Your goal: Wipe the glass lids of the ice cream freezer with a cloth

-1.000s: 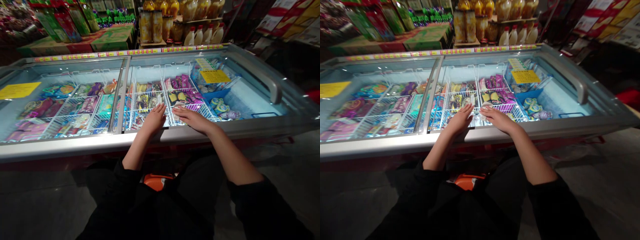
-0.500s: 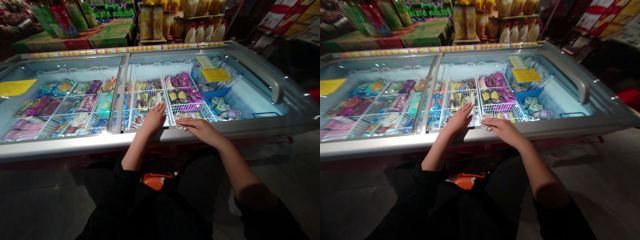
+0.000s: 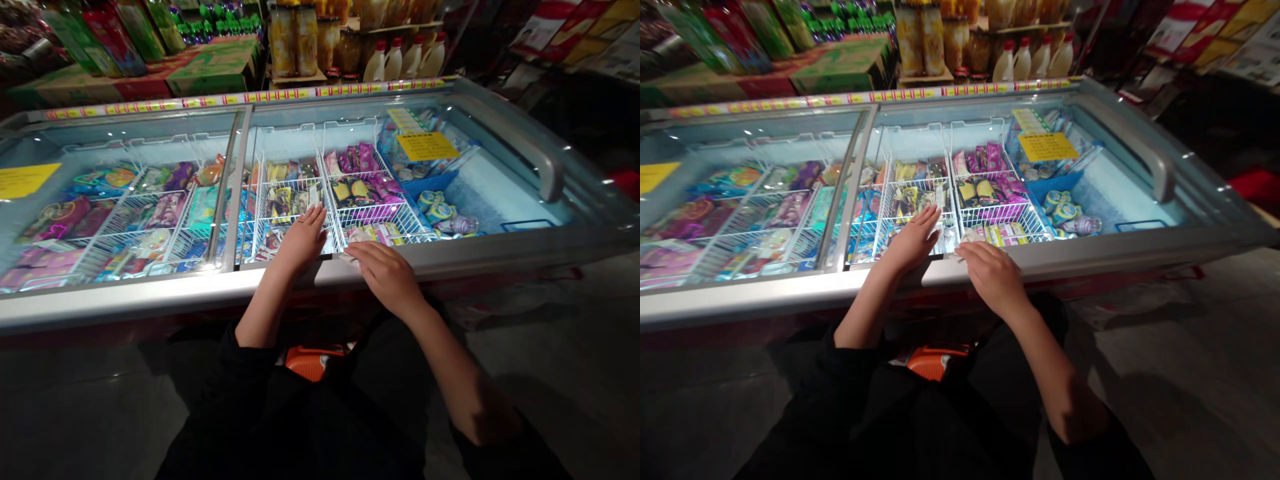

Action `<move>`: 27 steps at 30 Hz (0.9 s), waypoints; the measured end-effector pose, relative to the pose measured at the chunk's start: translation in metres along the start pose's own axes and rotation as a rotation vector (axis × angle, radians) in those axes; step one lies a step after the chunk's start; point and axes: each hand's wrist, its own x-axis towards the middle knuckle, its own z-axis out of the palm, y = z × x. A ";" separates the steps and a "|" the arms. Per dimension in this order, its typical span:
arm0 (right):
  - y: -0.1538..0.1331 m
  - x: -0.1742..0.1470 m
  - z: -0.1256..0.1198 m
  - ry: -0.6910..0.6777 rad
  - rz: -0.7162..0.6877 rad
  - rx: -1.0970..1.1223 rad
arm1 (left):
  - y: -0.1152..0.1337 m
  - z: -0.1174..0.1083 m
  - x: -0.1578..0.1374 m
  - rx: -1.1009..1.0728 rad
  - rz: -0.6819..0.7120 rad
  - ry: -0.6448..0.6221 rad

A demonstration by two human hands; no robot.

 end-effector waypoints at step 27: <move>-0.008 -0.018 0.021 0.184 -0.147 -0.170 | 0.004 -0.002 -0.014 0.111 0.054 -0.098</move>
